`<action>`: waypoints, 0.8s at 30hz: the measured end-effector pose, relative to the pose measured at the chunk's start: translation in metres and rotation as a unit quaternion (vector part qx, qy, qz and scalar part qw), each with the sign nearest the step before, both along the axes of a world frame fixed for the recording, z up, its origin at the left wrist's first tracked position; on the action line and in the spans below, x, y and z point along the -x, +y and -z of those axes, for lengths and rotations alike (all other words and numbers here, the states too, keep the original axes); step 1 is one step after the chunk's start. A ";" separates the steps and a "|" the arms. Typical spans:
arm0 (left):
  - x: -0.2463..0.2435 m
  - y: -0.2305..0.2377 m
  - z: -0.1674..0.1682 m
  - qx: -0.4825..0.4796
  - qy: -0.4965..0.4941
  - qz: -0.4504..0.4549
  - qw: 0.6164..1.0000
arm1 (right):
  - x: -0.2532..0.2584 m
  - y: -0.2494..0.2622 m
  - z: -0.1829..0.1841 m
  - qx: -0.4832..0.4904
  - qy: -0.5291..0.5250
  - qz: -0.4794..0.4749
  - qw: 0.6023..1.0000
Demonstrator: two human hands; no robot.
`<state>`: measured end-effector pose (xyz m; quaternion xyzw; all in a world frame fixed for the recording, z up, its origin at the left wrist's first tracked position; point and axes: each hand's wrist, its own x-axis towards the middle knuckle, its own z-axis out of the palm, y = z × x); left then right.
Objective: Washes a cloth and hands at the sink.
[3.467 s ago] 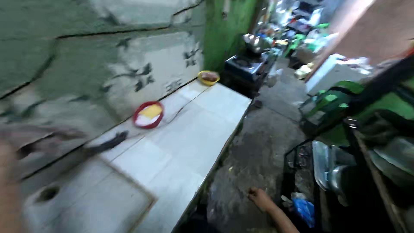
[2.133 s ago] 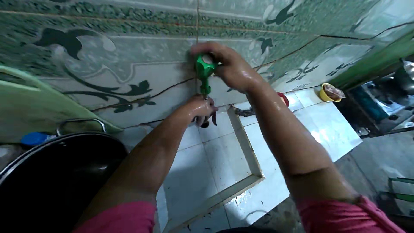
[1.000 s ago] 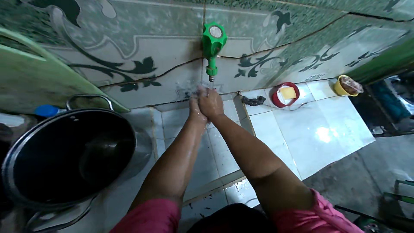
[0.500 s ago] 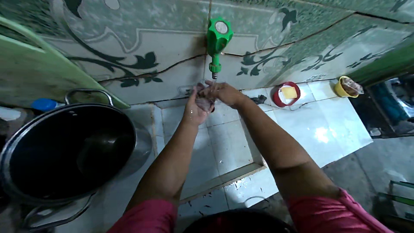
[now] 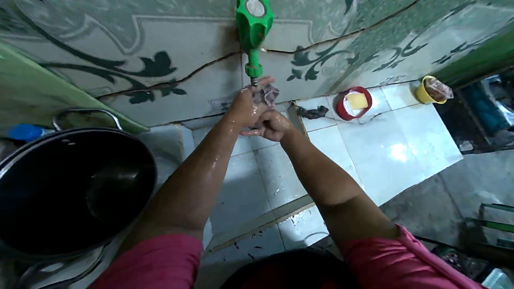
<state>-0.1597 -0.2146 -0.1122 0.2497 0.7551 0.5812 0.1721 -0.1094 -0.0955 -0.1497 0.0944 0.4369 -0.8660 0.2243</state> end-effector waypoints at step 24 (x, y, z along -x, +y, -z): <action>-0.076 0.087 -0.030 0.088 0.267 0.170 0.944 | -0.100 0.061 -0.034 -0.523 0.076 0.077 0.845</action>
